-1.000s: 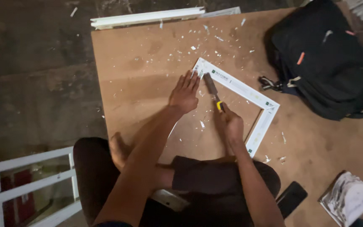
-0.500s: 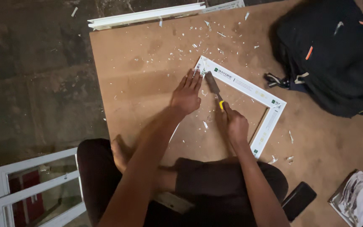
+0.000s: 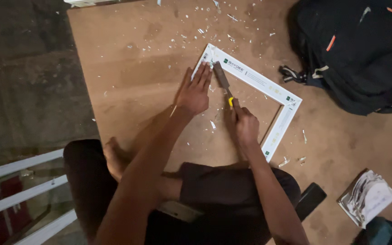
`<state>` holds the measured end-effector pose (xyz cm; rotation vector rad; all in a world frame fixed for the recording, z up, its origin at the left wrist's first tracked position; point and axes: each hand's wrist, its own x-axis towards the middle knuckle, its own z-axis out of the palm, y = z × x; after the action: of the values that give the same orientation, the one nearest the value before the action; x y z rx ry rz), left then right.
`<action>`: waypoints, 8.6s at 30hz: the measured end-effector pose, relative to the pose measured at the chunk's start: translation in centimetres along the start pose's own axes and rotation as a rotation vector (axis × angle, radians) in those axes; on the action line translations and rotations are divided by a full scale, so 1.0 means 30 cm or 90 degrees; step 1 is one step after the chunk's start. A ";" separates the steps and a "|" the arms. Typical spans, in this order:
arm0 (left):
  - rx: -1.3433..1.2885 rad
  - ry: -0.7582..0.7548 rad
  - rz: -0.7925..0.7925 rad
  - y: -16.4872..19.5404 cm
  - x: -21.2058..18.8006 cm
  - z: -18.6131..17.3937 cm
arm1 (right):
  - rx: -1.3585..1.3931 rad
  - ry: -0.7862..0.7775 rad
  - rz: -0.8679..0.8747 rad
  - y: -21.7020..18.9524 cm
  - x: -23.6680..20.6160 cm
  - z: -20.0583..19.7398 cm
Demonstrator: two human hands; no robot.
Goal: The person sits cross-legged on the floor and uses a hand file to smooth the cut edges of white window frame profiles, working on one frame piece at a time and repositioning the frame between strokes.
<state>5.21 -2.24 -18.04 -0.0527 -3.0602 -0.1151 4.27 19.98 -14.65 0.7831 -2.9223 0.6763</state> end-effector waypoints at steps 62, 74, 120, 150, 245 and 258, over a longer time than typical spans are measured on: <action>-0.022 0.021 0.065 -0.035 0.009 -0.028 | 0.013 -0.003 0.039 -0.055 0.141 -0.032; 0.004 -0.110 0.084 -0.032 0.029 -0.067 | 0.055 0.019 0.024 -0.017 0.153 -0.009; 0.014 -0.116 0.068 -0.023 0.024 -0.101 | 0.012 0.012 0.066 -0.068 0.125 0.016; -0.045 -0.073 0.076 -0.029 0.027 -0.107 | 0.006 -0.028 0.106 -0.144 0.139 0.008; -0.127 -0.236 0.522 0.809 -0.135 -0.809 | 0.644 0.466 0.617 -0.207 -1.169 -0.610; -0.068 -0.037 0.045 -0.013 -0.340 -0.436 | 0.233 0.419 0.648 -0.083 -1.062 -0.626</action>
<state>16.37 -3.95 -5.90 -0.1747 -3.1032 -0.2778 31.93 40.84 -1.45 -0.8798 -2.3902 1.2123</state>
